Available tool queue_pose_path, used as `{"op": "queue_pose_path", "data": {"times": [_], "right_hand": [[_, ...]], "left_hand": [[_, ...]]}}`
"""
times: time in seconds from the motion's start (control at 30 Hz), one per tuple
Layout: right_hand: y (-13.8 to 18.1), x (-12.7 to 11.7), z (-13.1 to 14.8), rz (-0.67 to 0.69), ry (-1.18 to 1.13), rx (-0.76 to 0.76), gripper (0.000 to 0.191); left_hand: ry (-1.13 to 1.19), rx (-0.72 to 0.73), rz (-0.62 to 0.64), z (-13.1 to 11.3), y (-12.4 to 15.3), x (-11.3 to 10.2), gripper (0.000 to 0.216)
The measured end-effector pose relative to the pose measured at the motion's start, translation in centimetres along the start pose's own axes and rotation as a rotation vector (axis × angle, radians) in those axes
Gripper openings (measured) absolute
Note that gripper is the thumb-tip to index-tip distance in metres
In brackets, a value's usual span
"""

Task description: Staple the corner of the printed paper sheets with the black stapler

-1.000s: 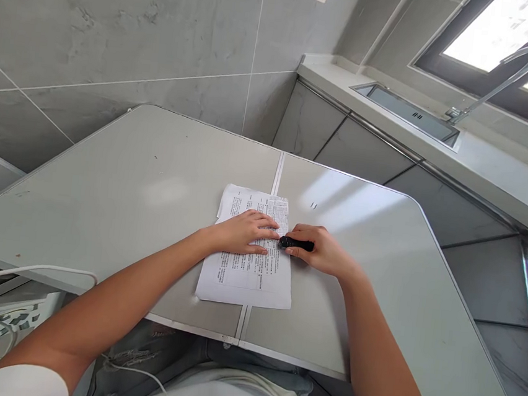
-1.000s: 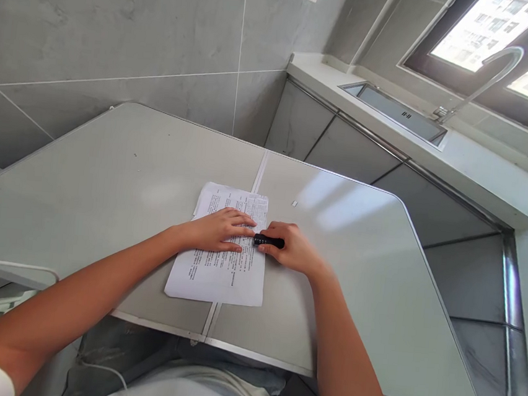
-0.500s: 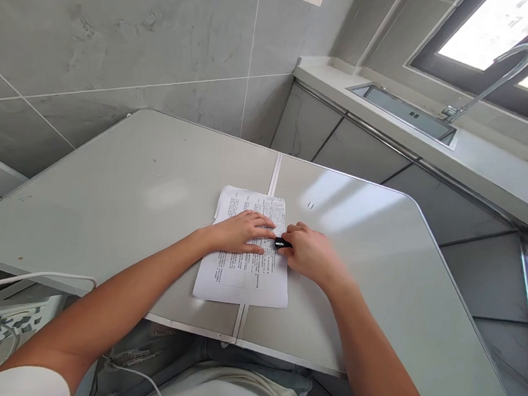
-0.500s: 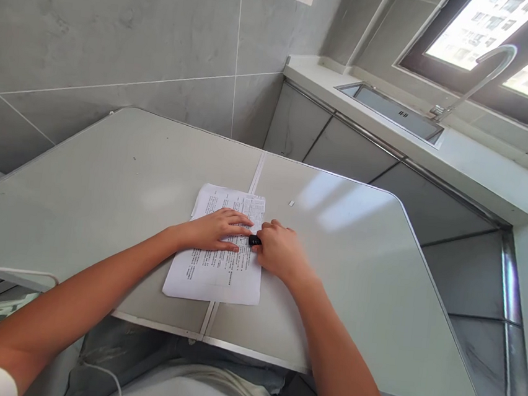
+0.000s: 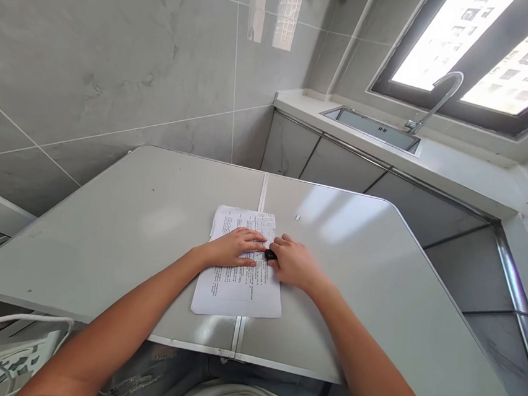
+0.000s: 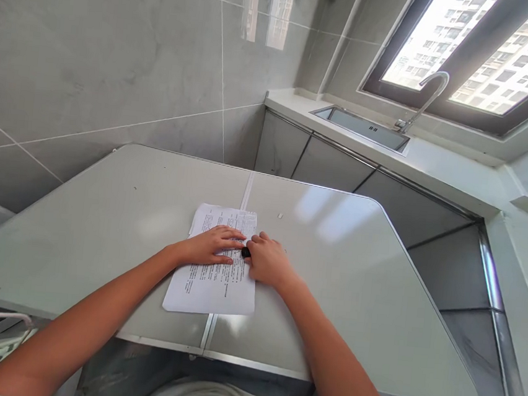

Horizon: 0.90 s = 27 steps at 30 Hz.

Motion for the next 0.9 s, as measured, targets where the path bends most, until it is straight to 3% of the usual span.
{"op": "queue_pose_path", "data": {"times": [0.2,0.37,0.47,0.57,0.7,0.8,0.9], "right_hand": [[4.2,0.1,-5.1,-0.139,-0.234,0.056,0.025],[5.9,0.4,-10.7,-0.151,-0.206,0.359,0.015],[5.4,-0.7,-12.0,-0.229,-0.133,0.557,0.012],[3.3,-1.9,-9.2,-0.336,-0.146,0.541,0.010],[-1.0,-1.6,-1.9,-0.312,-0.223,0.299,0.007],[-3.5,-0.2,2.3,-0.209,-0.231,0.183,0.006],[-4.2,0.9,3.8,-0.158,-0.230,0.133,0.004]], "left_hand": [[0.030,0.007,-0.001,0.1,0.0,0.2,0.045],[0.017,-0.039,-0.046,0.3,0.1,-0.5,0.056],[-0.042,-0.142,-0.225,1.2,0.5,-2.9,0.040],[-0.073,-0.274,-0.466,2.5,1.8,-6.0,0.031],[0.055,-0.462,-0.837,5.1,5.1,-9.4,0.036],[0.181,-0.583,-1.076,7.1,7.7,-10.5,0.038],[0.352,-0.622,-1.208,8.9,9.0,-10.3,0.039]]}}
Point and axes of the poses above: each hand's wrist, its own y-axis away from the middle knuckle, its own x-axis out of the palm, z = x × y, the point moved 8 cm from there along -y, towards the middle knuckle, and after that the axes turned 2 degrees about x, right-handed, at the moved point
